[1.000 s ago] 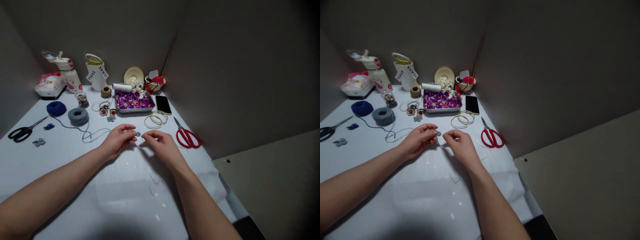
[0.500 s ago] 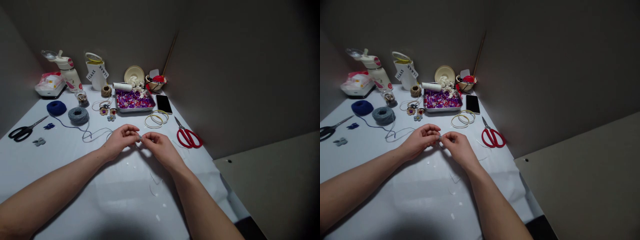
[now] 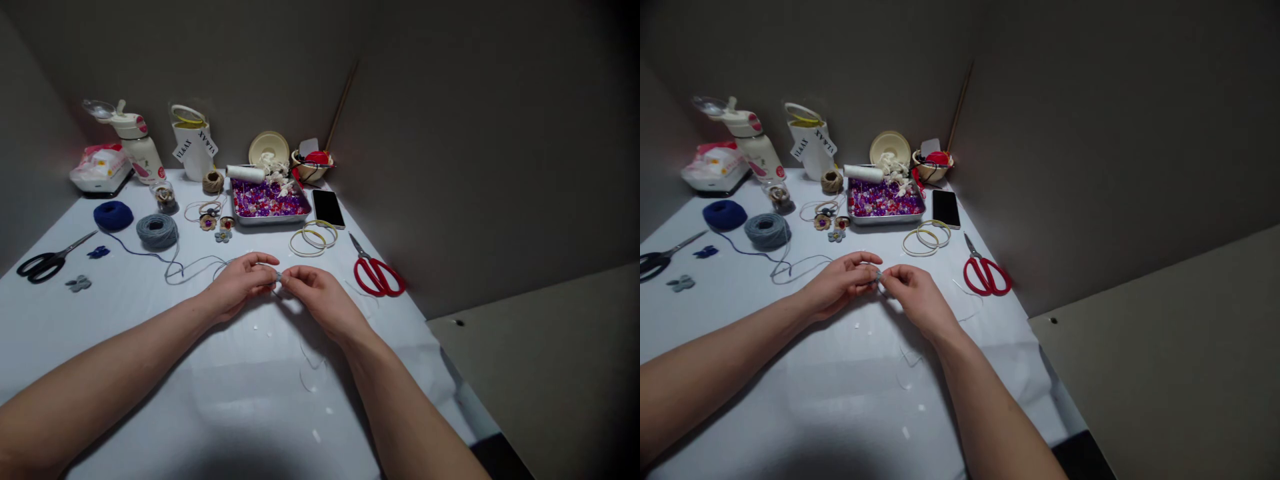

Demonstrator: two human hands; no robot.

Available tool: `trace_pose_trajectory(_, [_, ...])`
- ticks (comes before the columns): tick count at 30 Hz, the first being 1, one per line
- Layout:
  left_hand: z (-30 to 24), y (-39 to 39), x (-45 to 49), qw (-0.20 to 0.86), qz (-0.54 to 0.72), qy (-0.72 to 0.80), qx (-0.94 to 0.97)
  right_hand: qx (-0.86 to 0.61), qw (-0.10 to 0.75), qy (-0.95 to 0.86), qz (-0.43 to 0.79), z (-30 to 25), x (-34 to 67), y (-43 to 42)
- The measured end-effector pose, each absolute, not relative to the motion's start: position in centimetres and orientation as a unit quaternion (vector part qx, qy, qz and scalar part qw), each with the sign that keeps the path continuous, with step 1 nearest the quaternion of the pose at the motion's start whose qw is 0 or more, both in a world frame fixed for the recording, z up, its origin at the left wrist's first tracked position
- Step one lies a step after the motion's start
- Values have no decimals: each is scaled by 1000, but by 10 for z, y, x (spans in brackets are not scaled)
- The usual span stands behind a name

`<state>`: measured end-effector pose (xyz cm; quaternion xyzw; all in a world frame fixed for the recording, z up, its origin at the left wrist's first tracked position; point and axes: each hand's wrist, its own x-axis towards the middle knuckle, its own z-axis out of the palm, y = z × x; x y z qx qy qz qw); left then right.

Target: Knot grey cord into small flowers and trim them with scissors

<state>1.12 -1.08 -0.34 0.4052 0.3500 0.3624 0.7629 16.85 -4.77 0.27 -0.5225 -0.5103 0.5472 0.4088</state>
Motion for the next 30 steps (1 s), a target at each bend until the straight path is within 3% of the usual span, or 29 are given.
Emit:
trace_pose_trajectory(22, [-4,-10,10,789,339,349,375,-523,432,-490,548,1,167,-48])
trace_pose_trajectory(30, [-5,-5,5,851,294,305,310,-485,448,-467,589,3,167,-49])
